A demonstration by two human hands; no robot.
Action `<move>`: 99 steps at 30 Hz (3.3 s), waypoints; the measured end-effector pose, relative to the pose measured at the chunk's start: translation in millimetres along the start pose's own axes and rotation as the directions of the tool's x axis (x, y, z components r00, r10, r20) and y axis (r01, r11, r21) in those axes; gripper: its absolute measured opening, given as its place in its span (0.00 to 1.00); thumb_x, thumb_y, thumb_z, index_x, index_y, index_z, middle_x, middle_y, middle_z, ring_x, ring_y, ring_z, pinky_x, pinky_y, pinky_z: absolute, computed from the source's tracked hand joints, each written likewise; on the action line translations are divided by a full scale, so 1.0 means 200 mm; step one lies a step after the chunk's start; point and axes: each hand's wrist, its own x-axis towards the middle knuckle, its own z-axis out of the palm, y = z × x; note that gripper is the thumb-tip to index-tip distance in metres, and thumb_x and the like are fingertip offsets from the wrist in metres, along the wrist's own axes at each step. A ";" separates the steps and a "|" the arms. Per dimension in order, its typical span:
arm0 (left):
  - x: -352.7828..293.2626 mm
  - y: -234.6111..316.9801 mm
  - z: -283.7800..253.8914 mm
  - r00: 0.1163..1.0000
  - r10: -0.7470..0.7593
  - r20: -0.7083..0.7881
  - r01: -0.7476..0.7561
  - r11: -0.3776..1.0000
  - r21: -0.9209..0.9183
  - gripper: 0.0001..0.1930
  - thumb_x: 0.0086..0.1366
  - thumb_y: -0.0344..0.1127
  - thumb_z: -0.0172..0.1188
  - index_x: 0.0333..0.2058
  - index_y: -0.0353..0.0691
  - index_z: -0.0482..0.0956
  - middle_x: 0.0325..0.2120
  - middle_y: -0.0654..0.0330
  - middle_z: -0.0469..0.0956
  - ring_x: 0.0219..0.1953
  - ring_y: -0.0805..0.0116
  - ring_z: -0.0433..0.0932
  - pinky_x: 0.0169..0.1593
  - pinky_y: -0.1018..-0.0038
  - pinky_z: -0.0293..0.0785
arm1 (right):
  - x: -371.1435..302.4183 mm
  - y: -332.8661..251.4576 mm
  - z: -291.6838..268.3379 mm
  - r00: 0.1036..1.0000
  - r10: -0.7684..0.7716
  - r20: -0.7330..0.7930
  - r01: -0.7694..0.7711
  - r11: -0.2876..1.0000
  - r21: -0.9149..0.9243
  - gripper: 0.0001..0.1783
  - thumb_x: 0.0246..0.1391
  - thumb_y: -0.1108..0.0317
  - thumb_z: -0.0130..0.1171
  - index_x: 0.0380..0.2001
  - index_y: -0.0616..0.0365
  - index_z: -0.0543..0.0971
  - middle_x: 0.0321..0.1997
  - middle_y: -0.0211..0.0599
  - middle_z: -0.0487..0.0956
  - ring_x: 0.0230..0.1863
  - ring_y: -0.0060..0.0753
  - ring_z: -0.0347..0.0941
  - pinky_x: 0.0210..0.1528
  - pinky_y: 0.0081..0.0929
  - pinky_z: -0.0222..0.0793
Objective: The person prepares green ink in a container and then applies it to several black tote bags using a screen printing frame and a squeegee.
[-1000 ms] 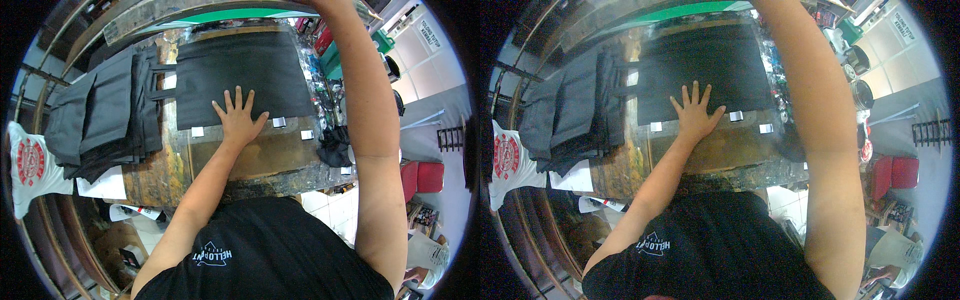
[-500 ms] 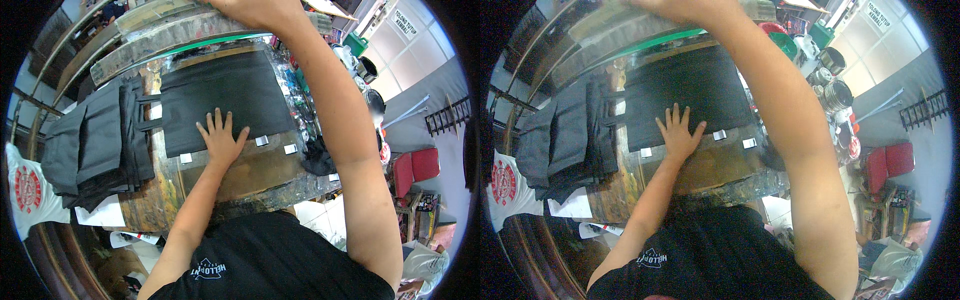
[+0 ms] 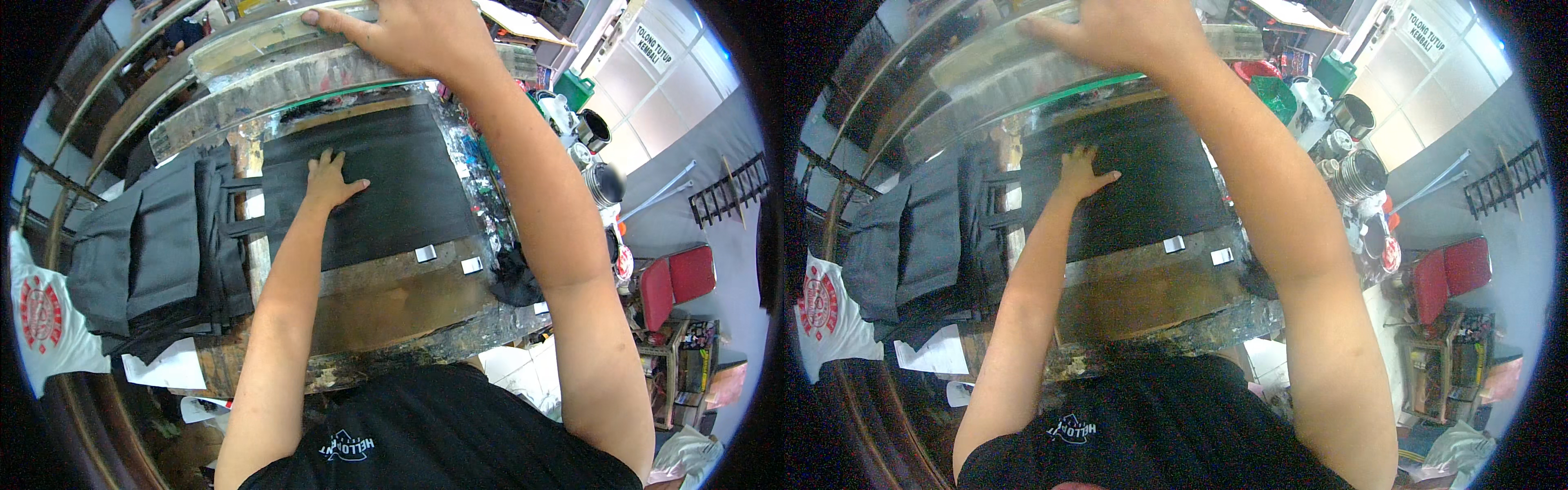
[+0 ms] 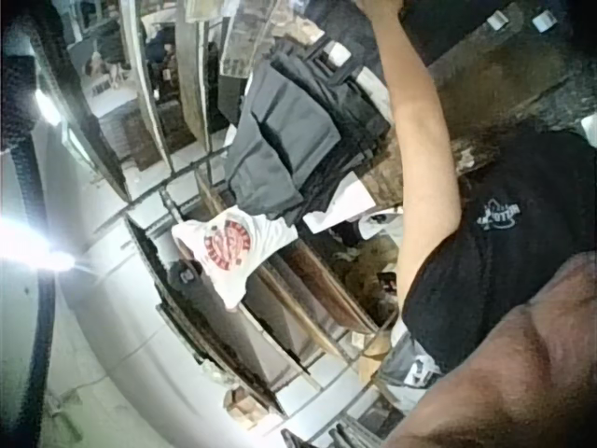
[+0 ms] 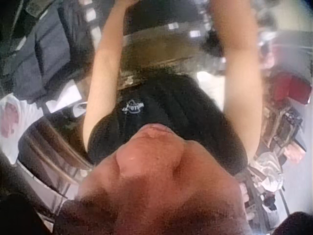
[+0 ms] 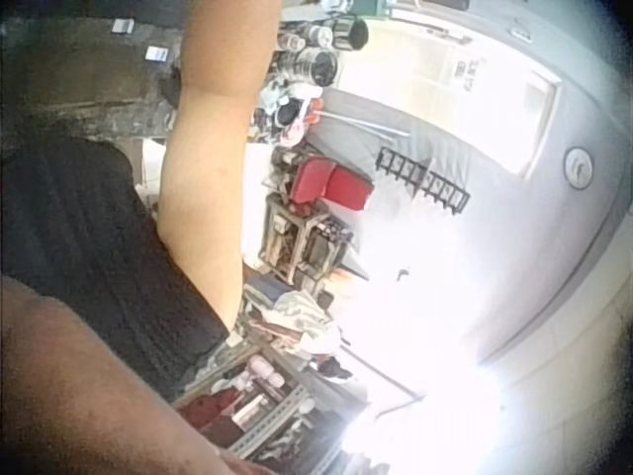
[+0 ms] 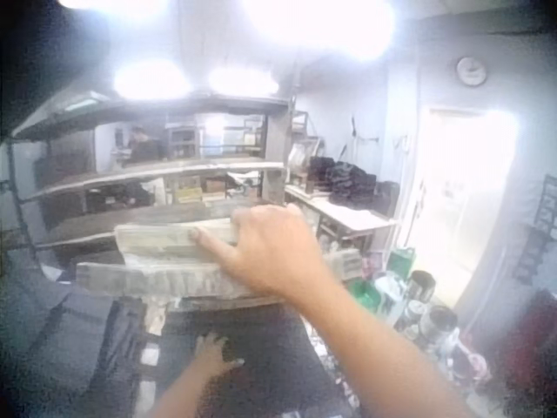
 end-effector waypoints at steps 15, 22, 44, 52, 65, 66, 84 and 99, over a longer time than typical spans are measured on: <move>0.09 0.14 -0.17 0.933 -0.211 0.292 0.187 0.976 0.108 0.61 0.48 0.69 0.75 0.74 0.43 0.58 0.73 0.50 0.56 0.71 0.39 0.58 0.70 0.52 0.64 | -0.04 0.01 0.13 0.941 -0.035 -0.337 0.019 0.999 -0.050 0.42 0.60 0.27 0.48 0.32 0.60 0.85 0.32 0.52 0.85 0.38 0.54 0.83 0.45 0.52 0.71; 0.06 0.15 -0.20 0.932 -0.221 0.287 0.189 0.972 0.136 0.62 0.47 0.69 0.75 0.75 0.45 0.57 0.74 0.50 0.54 0.71 0.40 0.58 0.69 0.52 0.65 | -0.08 -0.04 0.10 0.953 -0.013 -0.301 -0.005 0.998 -0.059 0.41 0.61 0.28 0.48 0.32 0.61 0.85 0.32 0.51 0.85 0.38 0.54 0.82 0.46 0.50 0.71; -1.27 0.05 -0.62 0.855 -0.484 -0.188 0.079 0.480 -0.874 0.39 0.46 0.32 0.84 0.57 0.29 0.76 0.46 0.54 0.83 0.48 0.70 0.81 0.54 0.70 0.77 | -0.83 -0.15 0.55 0.993 -0.104 0.061 0.104 0.995 -0.003 0.26 0.48 0.53 0.73 0.46 0.53 0.75 0.42 0.38 0.77 0.47 0.43 0.73 0.50 0.45 0.61; -1.44 -0.05 -0.19 0.820 -0.451 -0.351 0.217 0.814 -0.539 0.53 0.38 0.42 0.87 0.63 0.29 0.71 0.50 0.48 0.83 0.50 0.55 0.78 0.58 0.60 0.72 | -0.92 -0.07 0.83 0.997 -0.030 0.073 0.027 0.999 0.041 0.29 0.40 0.62 0.76 0.45 0.52 0.72 0.40 0.35 0.75 0.47 0.44 0.72 0.46 0.44 0.61; -1.44 -0.09 -0.13 0.808 -0.507 -0.300 0.206 0.721 -0.662 0.57 0.36 0.39 0.88 0.65 0.28 0.68 0.54 0.45 0.76 0.54 0.51 0.74 0.61 0.59 0.68 | -0.98 -0.21 0.85 0.975 -0.102 0.196 0.106 0.994 -0.009 0.26 0.41 0.65 0.74 0.44 0.52 0.73 0.40 0.34 0.74 0.46 0.41 0.71 0.50 0.43 0.59; -1.44 -0.10 -0.12 0.813 -0.488 -0.319 0.197 0.745 -0.638 0.57 0.36 0.38 0.88 0.65 0.27 0.68 0.54 0.46 0.76 0.55 0.52 0.74 0.61 0.60 0.68 | -0.95 -0.18 0.89 0.981 -0.089 0.173 0.090 0.996 0.000 0.24 0.43 0.67 0.71 0.44 0.51 0.73 0.40 0.34 0.75 0.46 0.41 0.71 0.49 0.44 0.59; -1.45 -0.12 -0.17 0.828 -0.407 -0.386 0.262 0.889 -0.375 0.58 0.28 0.59 0.86 0.61 0.36 0.76 0.45 0.52 0.71 0.51 0.49 0.67 0.57 0.54 0.60 | 0.17 0.48 1.67 0.996 -0.082 0.045 0.085 0.993 -0.082 0.32 0.45 0.63 0.75 0.54 0.47 0.74 0.49 0.30 0.80 0.55 0.40 0.75 0.53 0.54 0.64; -0.54 -0.17 -0.62 0.791 0.102 -0.603 -0.154 0.987 -0.035 0.43 0.58 0.69 0.67 0.58 0.34 0.79 0.44 0.48 0.76 0.49 0.50 0.73 0.56 0.55 0.64 | 0.07 0.43 1.65 0.999 -0.026 -0.019 0.023 0.990 -0.142 0.23 0.54 0.68 0.62 0.55 0.44 0.76 0.51 0.29 0.80 0.56 0.38 0.74 0.56 0.51 0.62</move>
